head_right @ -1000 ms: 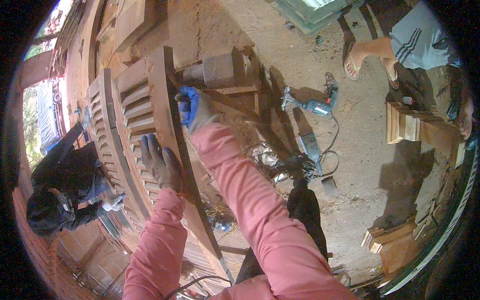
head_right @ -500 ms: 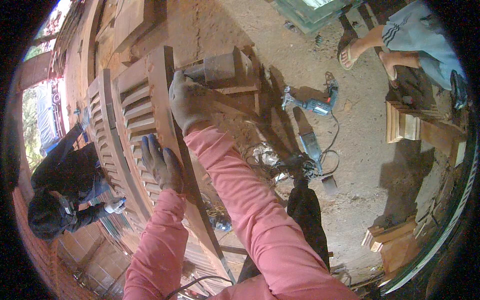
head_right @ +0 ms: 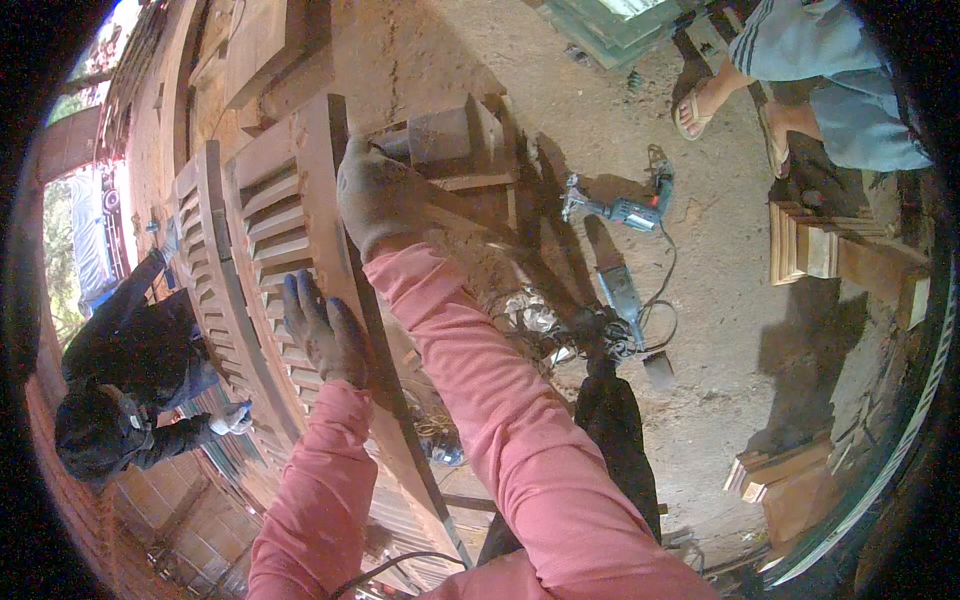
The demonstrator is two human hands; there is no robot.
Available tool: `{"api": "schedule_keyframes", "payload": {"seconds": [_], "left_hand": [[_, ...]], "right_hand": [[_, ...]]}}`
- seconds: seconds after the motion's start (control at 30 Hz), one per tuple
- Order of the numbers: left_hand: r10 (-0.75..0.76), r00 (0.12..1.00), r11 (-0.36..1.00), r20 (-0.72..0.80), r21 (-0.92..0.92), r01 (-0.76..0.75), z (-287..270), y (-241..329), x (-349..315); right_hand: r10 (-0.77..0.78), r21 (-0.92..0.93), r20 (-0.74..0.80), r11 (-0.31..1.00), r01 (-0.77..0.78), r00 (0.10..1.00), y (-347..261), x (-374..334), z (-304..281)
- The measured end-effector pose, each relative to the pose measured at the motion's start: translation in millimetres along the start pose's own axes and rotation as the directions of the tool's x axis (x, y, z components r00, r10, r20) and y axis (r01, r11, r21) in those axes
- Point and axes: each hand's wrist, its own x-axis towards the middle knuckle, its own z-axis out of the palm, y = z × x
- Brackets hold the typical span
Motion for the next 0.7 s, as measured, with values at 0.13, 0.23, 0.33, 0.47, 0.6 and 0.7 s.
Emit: {"api": "schedule_keyframes", "payload": {"seconds": [0.13,0.23,0.33,0.47,0.6,0.7], "left_hand": [[0.022,1.000,1.000,-0.007,-0.010,-0.022,1.1,1.4,0.4],[0.029,1.000,1.000,-0.007,-0.004,-0.029,2.0,-1.6,-0.8],[0.027,1.000,1.000,-0.005,0.006,-0.027,2.3,-3.4,-0.8],[0.023,1.000,1.000,-0.009,0.001,-0.023,1.7,-3.9,-2.2],[0.045,0.999,0.999,-0.010,-0.008,-0.045,2.7,-3.4,-0.2],[0.025,1.000,1.000,0.001,-0.003,-0.025,2.5,-1.0,0.8]], "right_hand": [[-0.080,-0.057,-0.015,0.995,0.079,0.997,8.2,-3.0,13.0],[-0.126,-0.073,0.008,0.989,0.126,0.992,8.5,-18.1,14.3],[-0.112,-0.084,0.022,0.990,0.113,0.993,2.7,-30.3,11.2],[-0.052,-0.062,0.012,0.997,0.053,0.999,0.9,-18.7,4.8],[-0.069,-0.048,0.016,0.996,0.069,0.998,1.7,4.4,5.2],[-0.133,-0.083,0.033,0.987,0.135,0.991,-4.7,-2.2,7.9]]}}
